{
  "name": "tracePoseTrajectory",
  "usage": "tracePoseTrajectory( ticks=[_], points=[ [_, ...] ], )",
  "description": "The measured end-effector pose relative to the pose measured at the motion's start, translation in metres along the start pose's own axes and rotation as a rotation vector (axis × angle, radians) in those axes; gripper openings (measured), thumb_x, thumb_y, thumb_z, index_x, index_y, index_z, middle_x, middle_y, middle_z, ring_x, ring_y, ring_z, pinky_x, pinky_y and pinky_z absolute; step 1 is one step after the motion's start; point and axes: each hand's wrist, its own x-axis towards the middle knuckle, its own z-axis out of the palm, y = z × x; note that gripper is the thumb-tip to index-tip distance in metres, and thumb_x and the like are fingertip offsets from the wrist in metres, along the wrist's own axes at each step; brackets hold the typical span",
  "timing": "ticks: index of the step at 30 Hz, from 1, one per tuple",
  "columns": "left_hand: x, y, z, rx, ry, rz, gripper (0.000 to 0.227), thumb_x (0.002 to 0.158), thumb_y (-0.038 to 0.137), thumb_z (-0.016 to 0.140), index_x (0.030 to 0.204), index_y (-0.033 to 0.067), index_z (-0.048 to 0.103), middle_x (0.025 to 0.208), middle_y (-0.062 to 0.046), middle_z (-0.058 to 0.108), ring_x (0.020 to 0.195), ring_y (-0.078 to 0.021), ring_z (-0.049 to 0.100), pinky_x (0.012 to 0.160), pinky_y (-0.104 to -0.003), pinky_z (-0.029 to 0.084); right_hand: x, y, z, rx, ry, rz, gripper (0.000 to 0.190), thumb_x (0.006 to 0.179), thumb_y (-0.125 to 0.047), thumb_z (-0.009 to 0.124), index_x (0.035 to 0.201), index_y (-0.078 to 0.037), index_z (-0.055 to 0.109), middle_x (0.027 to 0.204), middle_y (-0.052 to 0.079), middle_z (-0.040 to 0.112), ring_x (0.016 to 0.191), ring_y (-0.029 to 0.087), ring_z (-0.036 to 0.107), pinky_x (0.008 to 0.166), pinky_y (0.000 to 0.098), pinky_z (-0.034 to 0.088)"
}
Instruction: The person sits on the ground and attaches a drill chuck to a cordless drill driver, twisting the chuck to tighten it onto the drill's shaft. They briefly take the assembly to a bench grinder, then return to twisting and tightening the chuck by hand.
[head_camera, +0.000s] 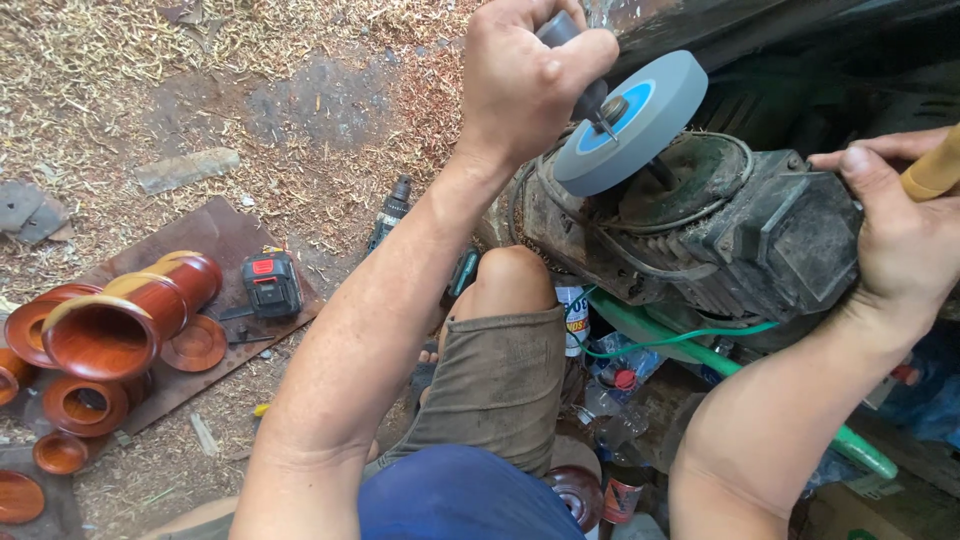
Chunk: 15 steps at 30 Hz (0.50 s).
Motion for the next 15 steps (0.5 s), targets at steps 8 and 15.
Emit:
tracePoseTrajectory(
  ticks=[8,15],
  points=[
    [0.002,0.002,0.002,-0.001,-0.023,-0.062,0.016,0.078,0.020,0.069,0.071,0.0062,0.066,0.059,0.001,0.063,0.053,-0.0061,0.057,0.050,-0.026,0.045,0.001,-0.003,0.003,0.006,0.025,-0.048,0.010,0.107,0.013,0.065,0.108,0.008,0.056,0.106,0.018,0.068,0.099,0.029,0.075,0.095,0.0365,0.064],
    [0.005,0.006,0.001,0.035,-0.008,-0.098,0.017,0.077,0.022,0.071,0.071,0.0067,0.065,0.057,0.002,0.062,0.051,-0.0042,0.057,0.047,-0.024,0.044,0.006,-0.028,0.012,0.010,0.035,-0.107,0.011,0.106,0.011,0.070,0.106,0.010,0.060,0.100,0.017,0.068,0.092,0.025,0.074,0.092,0.0359,0.064]
  ],
)
